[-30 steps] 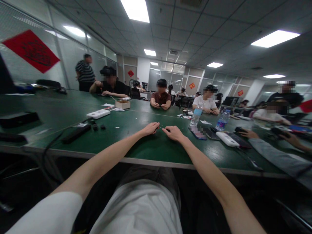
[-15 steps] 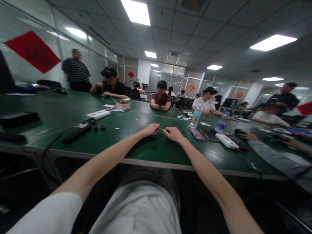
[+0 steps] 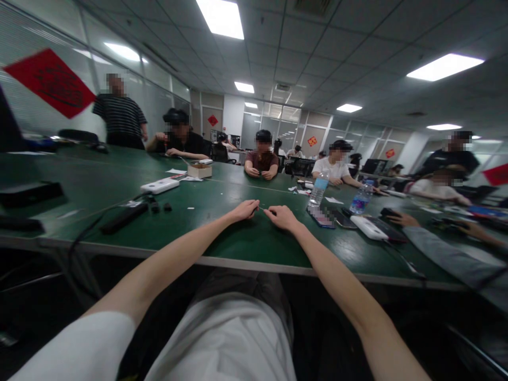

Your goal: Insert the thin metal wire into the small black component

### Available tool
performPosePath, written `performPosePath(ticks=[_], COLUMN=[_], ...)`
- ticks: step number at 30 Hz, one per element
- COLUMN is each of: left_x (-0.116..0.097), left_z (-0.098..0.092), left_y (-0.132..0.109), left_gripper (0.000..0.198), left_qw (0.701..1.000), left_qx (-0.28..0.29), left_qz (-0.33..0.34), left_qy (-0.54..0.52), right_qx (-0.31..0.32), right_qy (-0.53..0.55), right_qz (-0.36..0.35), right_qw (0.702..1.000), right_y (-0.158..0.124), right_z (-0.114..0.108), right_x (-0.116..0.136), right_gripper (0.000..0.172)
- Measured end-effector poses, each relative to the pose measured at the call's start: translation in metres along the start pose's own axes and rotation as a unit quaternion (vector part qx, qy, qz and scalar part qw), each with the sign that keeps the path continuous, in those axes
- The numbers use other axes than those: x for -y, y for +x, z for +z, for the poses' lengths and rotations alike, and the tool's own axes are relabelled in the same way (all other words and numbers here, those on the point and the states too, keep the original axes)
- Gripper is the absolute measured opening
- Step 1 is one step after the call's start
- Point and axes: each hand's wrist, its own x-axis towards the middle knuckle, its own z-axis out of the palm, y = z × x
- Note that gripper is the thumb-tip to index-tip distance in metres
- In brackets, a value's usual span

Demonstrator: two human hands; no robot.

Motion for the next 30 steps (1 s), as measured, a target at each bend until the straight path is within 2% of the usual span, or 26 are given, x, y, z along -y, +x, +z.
performPosePath(ticks=[22,30], left_x=[-0.0086,-0.0022], left_z=[0.0017,0.002], left_y=[-0.0043,-0.0007], left_gripper=[0.047,0.047], left_qw=[1.0,1.0], left_qx=[0.008,0.001], left_qz=[-0.012,-0.014], left_qy=[-0.017,-0.012], right_qx=[0.016,0.012], right_qy=[-0.026,-0.028], right_qz=[0.024,0.02], right_qw=[0.999,0.999], right_y=[-0.0026,-0.0024], right_z=[-0.0088,-0.007], right_x=[0.0065,0.0065], right_gripper=[0.053,0.052])
